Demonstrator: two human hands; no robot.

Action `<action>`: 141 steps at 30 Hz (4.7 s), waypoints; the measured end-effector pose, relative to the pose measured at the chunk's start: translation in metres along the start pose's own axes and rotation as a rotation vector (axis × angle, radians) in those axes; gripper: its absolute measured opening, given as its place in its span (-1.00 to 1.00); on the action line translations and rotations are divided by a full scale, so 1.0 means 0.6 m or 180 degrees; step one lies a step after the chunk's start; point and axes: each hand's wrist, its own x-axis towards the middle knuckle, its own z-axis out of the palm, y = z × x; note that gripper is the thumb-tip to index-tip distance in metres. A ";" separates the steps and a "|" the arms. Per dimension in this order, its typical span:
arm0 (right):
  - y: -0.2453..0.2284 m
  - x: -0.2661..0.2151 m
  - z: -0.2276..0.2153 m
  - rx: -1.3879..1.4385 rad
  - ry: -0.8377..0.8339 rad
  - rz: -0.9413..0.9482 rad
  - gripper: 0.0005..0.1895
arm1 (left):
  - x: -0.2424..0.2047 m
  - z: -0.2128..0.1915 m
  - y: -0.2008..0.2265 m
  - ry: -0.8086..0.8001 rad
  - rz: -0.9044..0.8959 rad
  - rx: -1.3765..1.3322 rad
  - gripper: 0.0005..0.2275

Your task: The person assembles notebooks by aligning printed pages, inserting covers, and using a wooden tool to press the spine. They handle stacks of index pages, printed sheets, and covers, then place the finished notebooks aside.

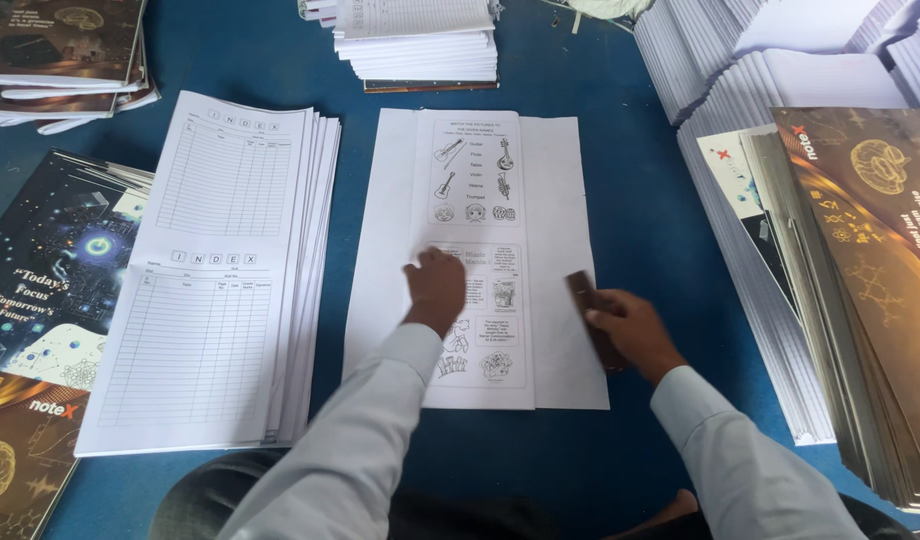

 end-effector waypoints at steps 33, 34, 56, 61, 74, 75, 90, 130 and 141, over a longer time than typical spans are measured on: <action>-0.011 0.015 0.033 -0.1359 0.0379 -0.0053 -0.31 | -0.008 -0.096 0.061 0.0919 -0.0138 -0.1741 -0.80; -0.010 0.017 0.034 -0.1382 0.0391 -0.0077 -0.31 | -0.007 -0.109 0.044 0.0920 -0.0174 -0.1773 -0.80; 0.032 0.052 0.042 -0.1631 0.0527 -0.0292 -0.29 | -0.136 -0.165 -0.408 0.1198 -0.0905 -0.2977 -0.77; 0.031 0.051 0.042 -0.1532 0.0552 -0.0256 -0.30 | -0.143 -0.136 -0.477 0.1529 -0.0824 -0.2842 -0.74; -0.002 0.026 0.052 -0.1288 0.0656 0.0230 -0.23 | -0.218 -0.148 -0.646 0.1161 -0.1791 -0.2521 -0.68; 0.000 0.031 0.050 -0.1232 0.0641 0.0287 -0.24 | -0.217 -0.147 -0.650 0.1058 -0.1818 -0.2608 -0.66; 0.056 0.087 0.008 0.0404 0.0220 0.0327 -0.60 | -0.140 -0.097 -0.606 0.1974 -0.2497 -0.1073 -0.56; -0.064 -0.019 -0.097 -0.0575 0.0544 -0.0103 -0.65 | -0.139 0.023 -0.102 0.1213 -0.1346 -0.2989 -0.72; 0.011 0.019 -0.078 -0.0224 0.0891 0.0285 -0.68 | -0.162 -0.026 -0.104 0.0635 -0.1629 -0.3132 -0.66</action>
